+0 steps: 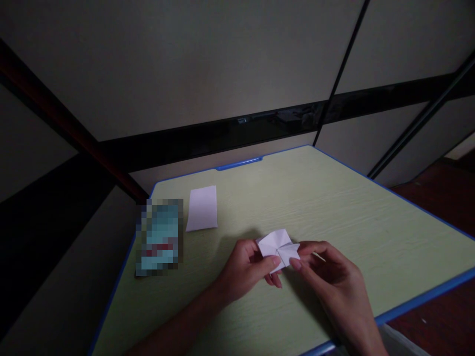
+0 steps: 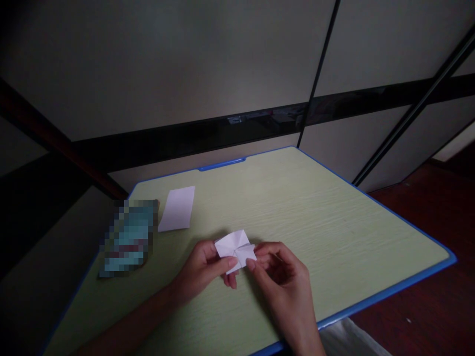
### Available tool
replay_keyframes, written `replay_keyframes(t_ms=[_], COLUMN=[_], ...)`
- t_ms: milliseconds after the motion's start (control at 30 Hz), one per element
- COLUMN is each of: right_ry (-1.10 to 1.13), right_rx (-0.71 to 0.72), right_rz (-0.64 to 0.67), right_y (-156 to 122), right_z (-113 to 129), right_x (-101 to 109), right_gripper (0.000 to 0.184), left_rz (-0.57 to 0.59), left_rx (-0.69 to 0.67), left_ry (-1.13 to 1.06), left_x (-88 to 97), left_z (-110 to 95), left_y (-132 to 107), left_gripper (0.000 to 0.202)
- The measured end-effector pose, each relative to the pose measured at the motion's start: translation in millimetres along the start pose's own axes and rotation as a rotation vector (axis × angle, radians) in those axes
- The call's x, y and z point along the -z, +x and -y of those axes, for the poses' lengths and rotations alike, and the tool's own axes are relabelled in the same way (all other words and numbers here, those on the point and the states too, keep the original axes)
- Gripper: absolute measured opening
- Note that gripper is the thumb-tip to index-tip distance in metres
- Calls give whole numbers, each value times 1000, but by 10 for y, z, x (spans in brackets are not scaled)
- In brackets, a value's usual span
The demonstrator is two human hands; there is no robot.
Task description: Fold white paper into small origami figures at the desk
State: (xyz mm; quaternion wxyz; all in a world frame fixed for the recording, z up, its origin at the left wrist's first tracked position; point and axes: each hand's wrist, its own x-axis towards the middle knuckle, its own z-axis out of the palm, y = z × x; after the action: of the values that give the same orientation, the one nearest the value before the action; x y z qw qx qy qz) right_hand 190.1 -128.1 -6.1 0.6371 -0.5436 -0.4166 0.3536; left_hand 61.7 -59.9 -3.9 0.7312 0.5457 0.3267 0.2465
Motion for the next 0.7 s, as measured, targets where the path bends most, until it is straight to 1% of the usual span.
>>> replay_keyframes(t_ms=[100,233,300,367,500,700], right_ry=[11,-6,-11,-18,-23,-28], right_rx=[32,87,125,143,103,87], right_rz=[10,-18,3,32,62,59], right_y=[-9,-35,-45,-46,-29,-10], right_z=[-18,-23,-26,-32,-30,-17], right_x=[-6,-19,-26,-32,-33,-31], right_gripper=[7,11,14,14,12,9], left_rz=[-30,-81,-100,-95,-46,-68], left_rx=[2,14,16,16,6,7], left_ry=[18,20,17,13,-7,-8], left_x=[-8,-29,-40,-48,-55,-79], left_z=[21,26,15,2,-12,-5], left_y=[11,15,6,-8,-34,-27], left_gripper=[23,23,22,22,22,19])
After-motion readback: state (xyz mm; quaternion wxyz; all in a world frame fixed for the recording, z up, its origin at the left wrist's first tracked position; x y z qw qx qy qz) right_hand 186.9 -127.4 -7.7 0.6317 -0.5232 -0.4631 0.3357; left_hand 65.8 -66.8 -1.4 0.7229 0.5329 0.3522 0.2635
